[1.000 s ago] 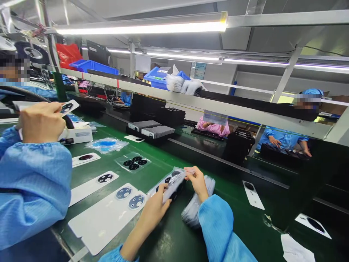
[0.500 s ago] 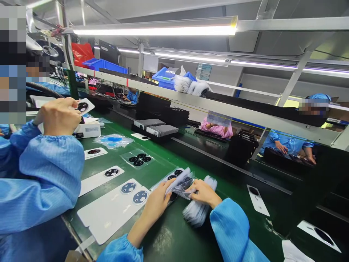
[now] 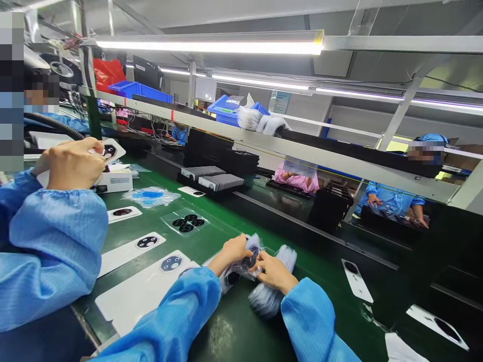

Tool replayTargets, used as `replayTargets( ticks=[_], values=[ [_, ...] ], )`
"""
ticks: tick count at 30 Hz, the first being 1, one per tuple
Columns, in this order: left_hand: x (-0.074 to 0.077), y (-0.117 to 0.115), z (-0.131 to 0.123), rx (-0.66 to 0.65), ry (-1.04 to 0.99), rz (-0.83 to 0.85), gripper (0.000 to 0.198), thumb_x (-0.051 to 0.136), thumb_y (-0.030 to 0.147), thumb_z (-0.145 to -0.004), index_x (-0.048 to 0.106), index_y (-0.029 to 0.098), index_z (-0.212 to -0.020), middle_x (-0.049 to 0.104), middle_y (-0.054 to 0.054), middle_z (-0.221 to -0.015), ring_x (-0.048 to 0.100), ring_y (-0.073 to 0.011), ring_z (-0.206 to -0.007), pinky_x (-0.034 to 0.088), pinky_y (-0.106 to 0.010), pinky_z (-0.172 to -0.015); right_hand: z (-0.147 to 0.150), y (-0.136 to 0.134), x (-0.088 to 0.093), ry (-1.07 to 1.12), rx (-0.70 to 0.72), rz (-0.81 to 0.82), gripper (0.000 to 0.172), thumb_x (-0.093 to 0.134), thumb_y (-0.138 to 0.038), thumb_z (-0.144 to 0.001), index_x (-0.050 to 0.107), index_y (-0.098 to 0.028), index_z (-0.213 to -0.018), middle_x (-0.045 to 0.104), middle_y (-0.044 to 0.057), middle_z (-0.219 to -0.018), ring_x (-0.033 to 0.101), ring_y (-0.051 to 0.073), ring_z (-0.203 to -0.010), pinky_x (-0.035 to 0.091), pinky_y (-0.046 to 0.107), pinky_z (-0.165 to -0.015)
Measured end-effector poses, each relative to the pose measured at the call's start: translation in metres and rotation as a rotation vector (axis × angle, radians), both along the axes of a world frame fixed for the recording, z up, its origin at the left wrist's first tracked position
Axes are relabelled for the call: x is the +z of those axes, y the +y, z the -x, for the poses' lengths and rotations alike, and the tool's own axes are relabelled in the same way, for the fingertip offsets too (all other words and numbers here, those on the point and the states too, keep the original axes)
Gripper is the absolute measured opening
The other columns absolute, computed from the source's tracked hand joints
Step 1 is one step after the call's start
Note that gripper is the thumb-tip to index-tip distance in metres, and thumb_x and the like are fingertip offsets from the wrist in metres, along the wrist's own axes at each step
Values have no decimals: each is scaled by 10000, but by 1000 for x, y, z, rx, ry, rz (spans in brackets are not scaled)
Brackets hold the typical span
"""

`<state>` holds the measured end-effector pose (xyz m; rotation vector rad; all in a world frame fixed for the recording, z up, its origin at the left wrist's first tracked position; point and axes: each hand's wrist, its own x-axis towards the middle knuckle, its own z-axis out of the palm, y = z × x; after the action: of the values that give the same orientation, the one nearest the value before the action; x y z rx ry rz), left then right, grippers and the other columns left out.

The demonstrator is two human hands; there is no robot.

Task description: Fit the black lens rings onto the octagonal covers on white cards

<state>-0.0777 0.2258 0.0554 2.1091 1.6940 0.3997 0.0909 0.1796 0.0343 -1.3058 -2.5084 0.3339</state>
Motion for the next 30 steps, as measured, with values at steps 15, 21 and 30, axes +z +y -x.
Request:
replayTargets(
  ticks=[15, 21, 30],
  values=[
    [-20, 16, 10, 62, -218, 90, 303, 555, 302, -884, 538, 164, -1152, 567, -78, -1167, 588, -223, -989, 504, -422, -824, -48, -23, 12, 453, 0, 47, 198, 491, -61, -648, 632, -186, -704, 514, 19, -875, 550, 175, -888, 420, 304, -840],
    [-25, 20, 20, 128, -446, 182, 306, 550, 303, -887, 533, 159, -1157, 568, -81, -1163, 592, -218, -975, 509, -420, -814, -55, -25, 8, 640, -56, 55, 145, 476, -110, -647, 603, -180, -652, 486, 58, -1037, 548, 207, -1007, 412, 348, -901],
    [-21, 16, 31, 149, -723, 389, 297, 548, 300, -889, 536, 156, -1148, 579, -77, -1137, 603, -207, -941, 520, -402, -787, -58, -34, 9, 782, -118, 20, 168, 475, -103, -656, 603, -199, -604, 613, 51, -1029, 571, 216, -1015, 393, 362, -925]
  ],
)
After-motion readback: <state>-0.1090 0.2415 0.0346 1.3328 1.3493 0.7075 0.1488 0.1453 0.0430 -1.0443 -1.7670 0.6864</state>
